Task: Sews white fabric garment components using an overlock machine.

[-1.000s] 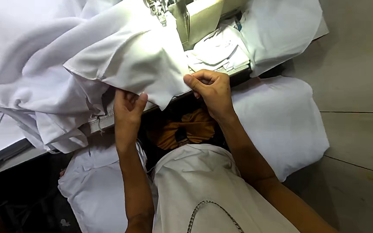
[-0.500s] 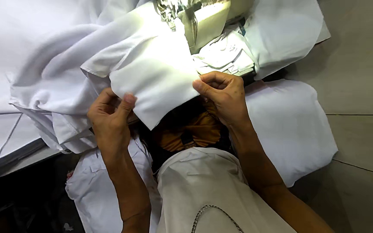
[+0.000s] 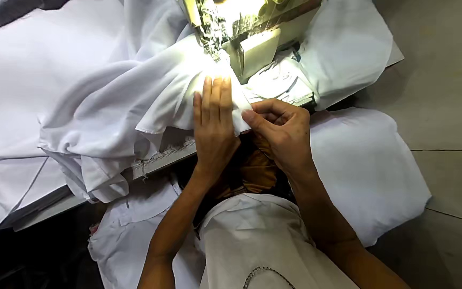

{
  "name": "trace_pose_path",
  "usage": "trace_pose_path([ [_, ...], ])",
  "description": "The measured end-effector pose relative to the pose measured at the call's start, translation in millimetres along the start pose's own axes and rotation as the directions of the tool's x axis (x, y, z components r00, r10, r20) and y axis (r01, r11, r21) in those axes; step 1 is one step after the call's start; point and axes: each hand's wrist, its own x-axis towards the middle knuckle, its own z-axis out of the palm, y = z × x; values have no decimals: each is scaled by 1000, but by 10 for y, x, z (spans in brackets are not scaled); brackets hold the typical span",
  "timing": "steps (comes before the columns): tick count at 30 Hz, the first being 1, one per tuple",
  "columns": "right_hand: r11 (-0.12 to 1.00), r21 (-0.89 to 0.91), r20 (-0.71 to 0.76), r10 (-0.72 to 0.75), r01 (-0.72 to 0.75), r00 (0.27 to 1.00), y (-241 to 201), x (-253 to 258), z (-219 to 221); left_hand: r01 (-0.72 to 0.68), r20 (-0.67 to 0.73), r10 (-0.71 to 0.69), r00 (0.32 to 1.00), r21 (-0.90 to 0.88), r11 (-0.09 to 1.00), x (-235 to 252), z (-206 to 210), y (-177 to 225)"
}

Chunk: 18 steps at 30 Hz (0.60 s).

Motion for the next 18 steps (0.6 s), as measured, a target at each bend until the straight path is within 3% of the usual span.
trace_pose_path([
  [7, 981, -162, -43, -113, 105, 993, 420, -63, -33, -33, 280, -35, 959, 237, 971, -163, -507, -287],
  [18, 976, -97, -39, -198, 194, 979, 556, 30, -5, -20, 296, -53, 954, 237, 971, -158, -476, -357],
])
